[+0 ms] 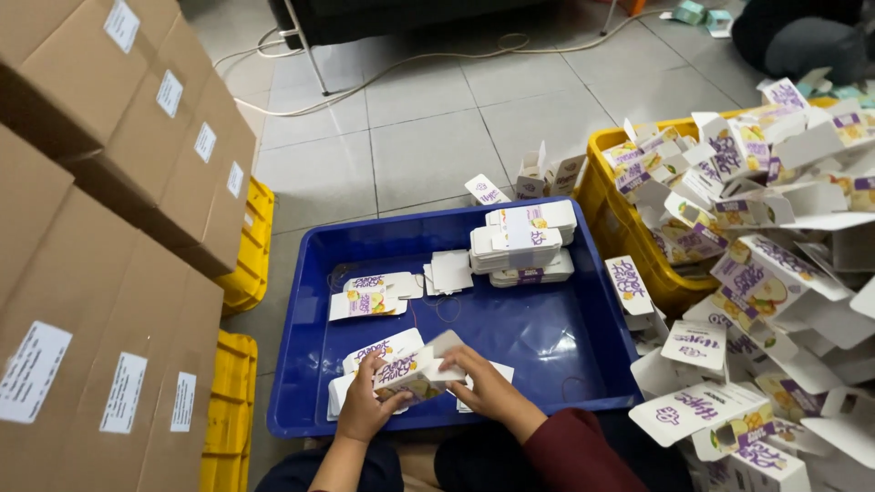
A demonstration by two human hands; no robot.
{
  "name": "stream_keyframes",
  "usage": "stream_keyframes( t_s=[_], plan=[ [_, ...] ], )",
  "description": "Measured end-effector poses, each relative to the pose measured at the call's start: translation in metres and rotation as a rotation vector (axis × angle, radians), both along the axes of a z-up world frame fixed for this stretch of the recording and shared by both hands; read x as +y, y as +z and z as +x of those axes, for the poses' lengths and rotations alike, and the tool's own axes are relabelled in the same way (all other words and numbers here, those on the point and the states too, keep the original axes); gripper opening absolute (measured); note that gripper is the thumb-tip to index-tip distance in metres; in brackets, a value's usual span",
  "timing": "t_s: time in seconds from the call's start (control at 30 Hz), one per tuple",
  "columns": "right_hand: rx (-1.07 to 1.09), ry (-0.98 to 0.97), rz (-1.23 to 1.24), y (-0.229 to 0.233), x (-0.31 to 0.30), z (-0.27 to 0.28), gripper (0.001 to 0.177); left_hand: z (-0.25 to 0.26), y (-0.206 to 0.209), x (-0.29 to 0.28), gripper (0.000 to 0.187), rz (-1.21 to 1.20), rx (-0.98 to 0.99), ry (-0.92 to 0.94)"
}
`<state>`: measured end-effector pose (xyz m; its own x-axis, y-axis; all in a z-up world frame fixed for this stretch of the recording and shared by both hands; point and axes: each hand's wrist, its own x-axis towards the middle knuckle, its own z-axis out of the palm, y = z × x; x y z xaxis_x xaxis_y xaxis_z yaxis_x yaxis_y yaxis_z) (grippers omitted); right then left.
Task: Folding flat cardboard templates into small boxes and stacking them in a blue crate.
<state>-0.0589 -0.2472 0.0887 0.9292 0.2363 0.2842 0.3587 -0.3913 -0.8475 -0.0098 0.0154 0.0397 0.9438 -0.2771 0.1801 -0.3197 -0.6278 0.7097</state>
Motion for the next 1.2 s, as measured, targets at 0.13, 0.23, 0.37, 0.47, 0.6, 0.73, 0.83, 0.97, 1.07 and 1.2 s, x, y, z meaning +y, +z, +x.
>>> stream_keyframes(
  t_s=[0.13, 0.23, 0.37, 0.47, 0.6, 0.73, 0.83, 0.97, 1.07, 1.2],
  plan=[
    [0.171, -0.028, 0.153, -0.010, -0.004, 0.005, 0.024, 0.004, 0.004, 0.001, 0.103, -0.251, 0.182, 0.024],
    [0.276, 0.054, 0.273, -0.030, -0.002, 0.010, 0.027, 0.011, -0.013, 0.007, 0.111, -0.504, 0.344, 0.184],
    [0.259, 0.128, 0.332, -0.021, -0.004, 0.007, 0.036, 0.004, -0.002, -0.012, 0.093, -0.804, 0.393, 0.226],
    [0.197, 0.018, 0.067, -0.006, -0.003, 0.005, 0.035, 0.005, 0.007, -0.021, 0.073, -0.511, 0.380, 0.251],
    [0.210, -0.083, 0.162, -0.020, 0.004, 0.008, 0.031, 0.003, 0.007, -0.026, 0.065, -0.497, 0.405, 0.155],
    [0.323, -0.142, 0.220, -0.016, 0.006, 0.007, 0.017, -0.006, 0.004, -0.037, 0.049, -0.384, 0.369, 0.193],
    [0.402, -0.173, 0.270, -0.028, 0.001, 0.011, 0.016, -0.008, 0.001, -0.045, 0.043, -0.414, 0.302, 0.231],
    [0.425, -0.152, 0.361, -0.021, 0.000, 0.008, 0.012, -0.001, -0.013, -0.039, 0.041, -0.527, 0.294, 0.221],
    [0.377, -0.160, 0.268, -0.011, 0.005, 0.004, 0.014, -0.004, -0.011, -0.038, 0.039, -0.420, 0.272, 0.196],
    [0.244, -0.098, 0.148, 0.005, 0.004, 0.000, 0.019, -0.004, -0.013, -0.036, 0.036, -0.420, 0.246, 0.174]
  ],
)
